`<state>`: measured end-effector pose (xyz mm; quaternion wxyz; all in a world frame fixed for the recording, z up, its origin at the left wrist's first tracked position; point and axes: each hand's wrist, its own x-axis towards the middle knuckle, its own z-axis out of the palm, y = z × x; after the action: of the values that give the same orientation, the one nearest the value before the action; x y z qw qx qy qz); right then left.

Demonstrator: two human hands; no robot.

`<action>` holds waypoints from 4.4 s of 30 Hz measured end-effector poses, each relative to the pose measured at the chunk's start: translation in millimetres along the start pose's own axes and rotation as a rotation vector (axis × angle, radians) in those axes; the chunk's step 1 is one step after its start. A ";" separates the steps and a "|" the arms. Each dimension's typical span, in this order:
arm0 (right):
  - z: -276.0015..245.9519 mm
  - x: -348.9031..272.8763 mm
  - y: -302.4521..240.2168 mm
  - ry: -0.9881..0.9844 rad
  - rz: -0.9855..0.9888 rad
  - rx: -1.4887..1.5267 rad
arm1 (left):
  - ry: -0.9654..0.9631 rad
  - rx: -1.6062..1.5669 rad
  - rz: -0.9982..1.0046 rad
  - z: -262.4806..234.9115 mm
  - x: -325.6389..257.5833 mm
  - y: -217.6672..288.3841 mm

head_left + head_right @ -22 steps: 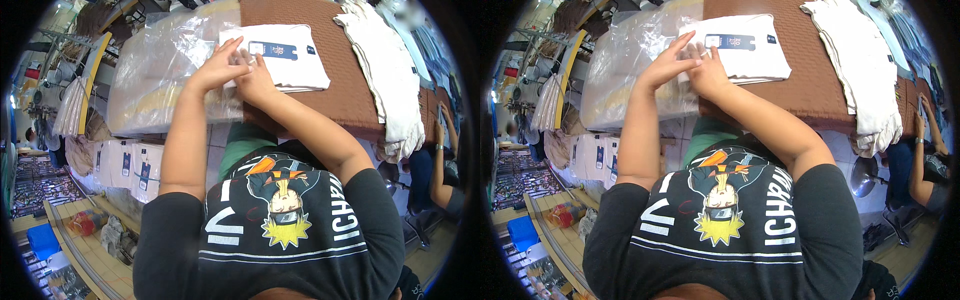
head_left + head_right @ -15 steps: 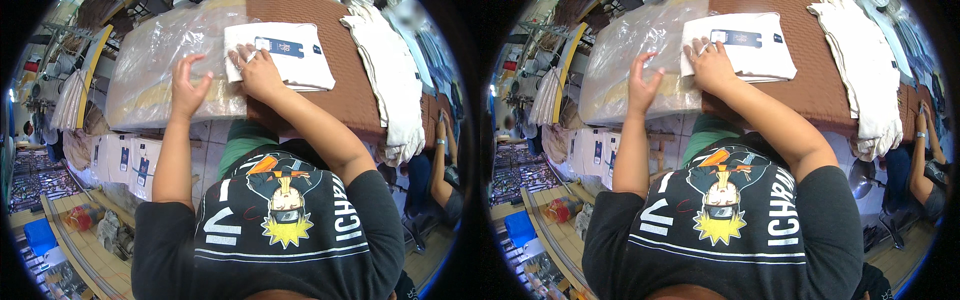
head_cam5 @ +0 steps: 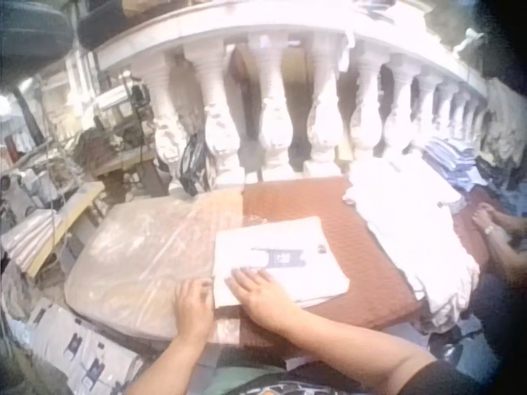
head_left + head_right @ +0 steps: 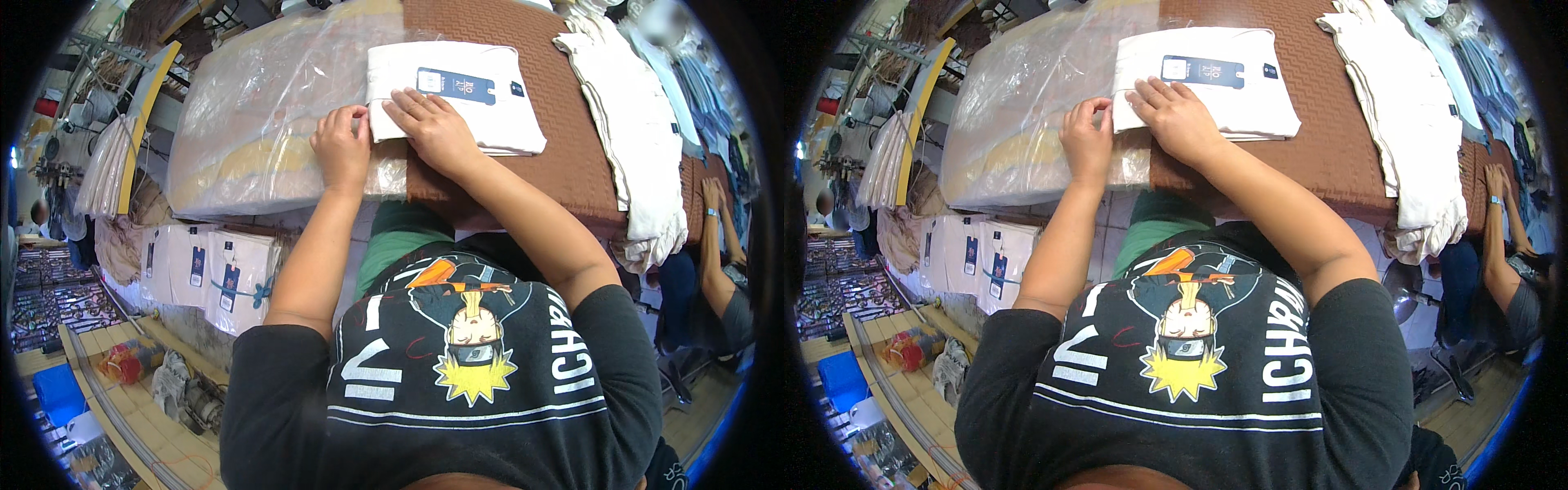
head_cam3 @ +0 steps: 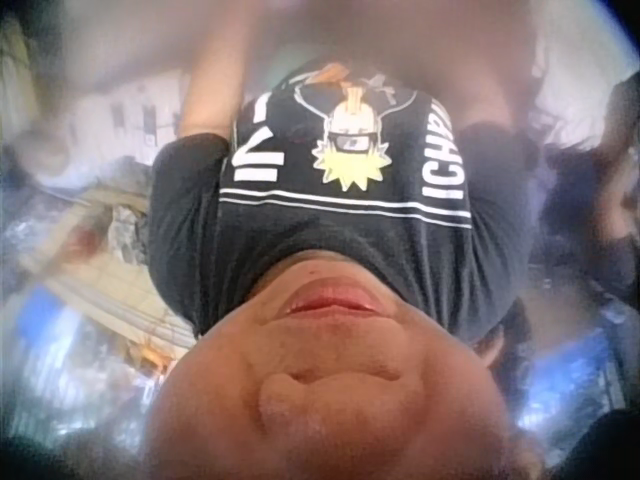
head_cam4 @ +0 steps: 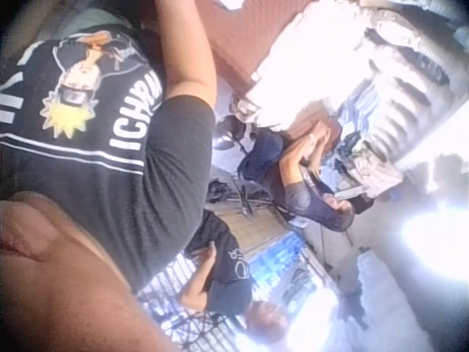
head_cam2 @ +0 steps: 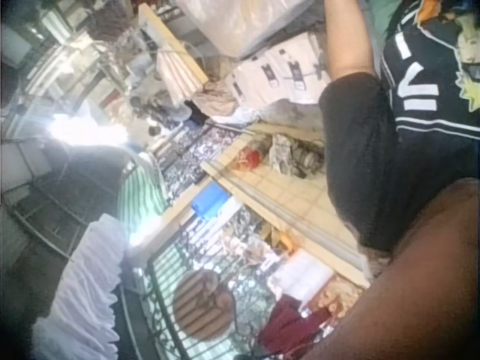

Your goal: The person folds a shirt on a table, places it inside a clear plastic bag, seals the bag, and sets the packaged shirt aside.

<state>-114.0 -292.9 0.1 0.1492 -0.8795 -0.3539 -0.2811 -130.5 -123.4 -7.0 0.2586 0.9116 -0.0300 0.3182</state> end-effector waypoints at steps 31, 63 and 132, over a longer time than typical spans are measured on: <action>25.3 46.6 1.6 -0.096 0.241 -0.181 | 0.118 -0.098 0.143 -4.6 2.9 2.0; -77.8 -42.7 124.9 0.008 1.230 0.390 | -0.325 0.391 0.101 61.7 84.7 97.1; -21.5 7.5 -54.6 0.218 1.306 1.845 | -0.447 -0.250 0.274 -31.6 26.0 86.4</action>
<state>-156.4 -260.3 25.3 0.8883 -0.4209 0.1151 0.1432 -146.6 -179.8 68.6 0.3103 0.9076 -0.2481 0.1354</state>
